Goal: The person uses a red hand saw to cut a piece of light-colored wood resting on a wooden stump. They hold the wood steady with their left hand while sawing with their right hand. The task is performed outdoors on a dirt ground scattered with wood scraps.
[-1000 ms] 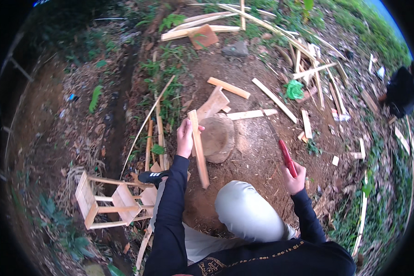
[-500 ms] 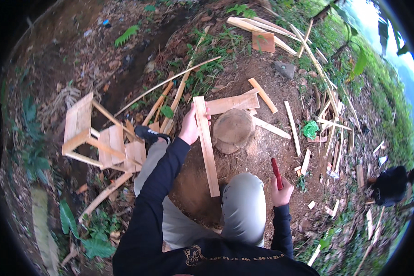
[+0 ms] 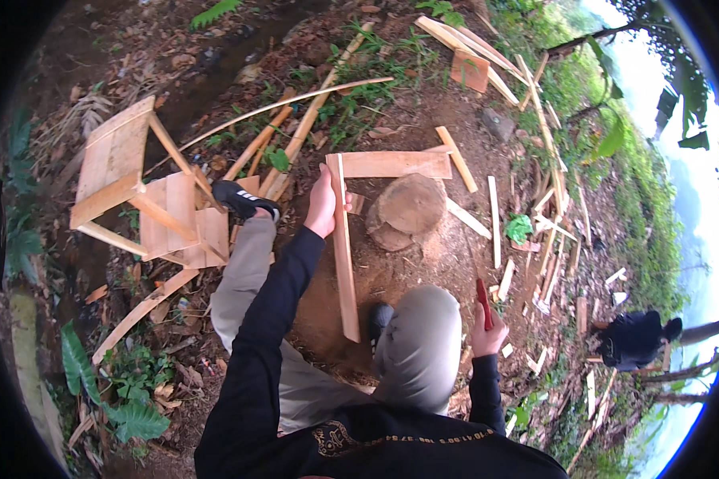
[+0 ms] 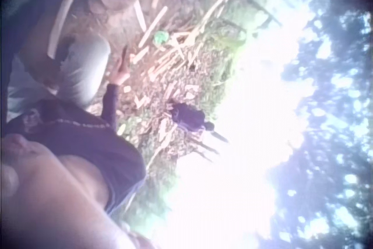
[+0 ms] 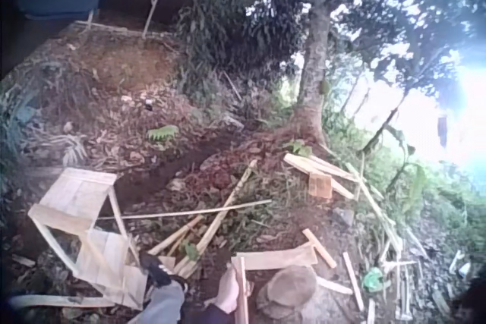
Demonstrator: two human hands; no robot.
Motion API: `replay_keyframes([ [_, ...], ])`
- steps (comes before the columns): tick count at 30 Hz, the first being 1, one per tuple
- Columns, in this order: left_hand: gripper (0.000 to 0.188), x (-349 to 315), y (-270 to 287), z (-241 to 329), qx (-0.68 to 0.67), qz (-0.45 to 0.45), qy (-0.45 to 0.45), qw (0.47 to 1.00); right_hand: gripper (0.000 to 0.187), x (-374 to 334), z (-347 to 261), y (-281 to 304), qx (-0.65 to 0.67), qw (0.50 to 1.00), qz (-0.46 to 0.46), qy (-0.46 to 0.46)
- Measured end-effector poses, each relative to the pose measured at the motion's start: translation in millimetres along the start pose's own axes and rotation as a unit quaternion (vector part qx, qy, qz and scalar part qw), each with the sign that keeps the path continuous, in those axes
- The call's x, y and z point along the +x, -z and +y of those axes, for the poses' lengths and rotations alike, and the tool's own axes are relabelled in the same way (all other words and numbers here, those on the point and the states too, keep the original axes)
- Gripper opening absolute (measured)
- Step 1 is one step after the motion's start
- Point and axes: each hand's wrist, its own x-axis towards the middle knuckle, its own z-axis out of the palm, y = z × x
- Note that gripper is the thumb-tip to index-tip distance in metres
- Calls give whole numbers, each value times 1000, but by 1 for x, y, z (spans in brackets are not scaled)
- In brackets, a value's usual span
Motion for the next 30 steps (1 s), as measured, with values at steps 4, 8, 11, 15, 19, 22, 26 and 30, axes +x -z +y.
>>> replay_keyframes([
  [4, 46, 24, -52, -33, 313, -59, -169, 933, 30, -2, -10, 5, 20, 1000, 4, -10],
  [8, 36, 49, -119, -60, 485, -161, -316, 800, 33, -4, -19, 10, 42, 999, 10, -6],
  [11, 36, 93, -86, -88, 636, -66, -456, 619, 34, -4, -36, -11, 109, 994, -9, -24],
  [15, 70, 77, -83, -150, 743, -3, -304, 596, 33, -15, 9, 22, 173, 973, -11, -153],
  [19, 75, 99, -36, -153, 704, -72, -380, 596, 37, -9, 12, 13, 219, 959, -16, -177],
  [22, 70, 109, -15, -138, 626, -100, -381, 672, 36, -5, 14, 0, 260, 952, -9, -161],
  [26, 75, 100, -27, -120, 728, -69, -309, 607, 34, -1, 11, 1, 272, 955, 20, -118],
  [30, 79, 78, -46, -115, 750, -5, -307, 586, 33, 7, 5, 0, 310, 942, 21, -128],
])
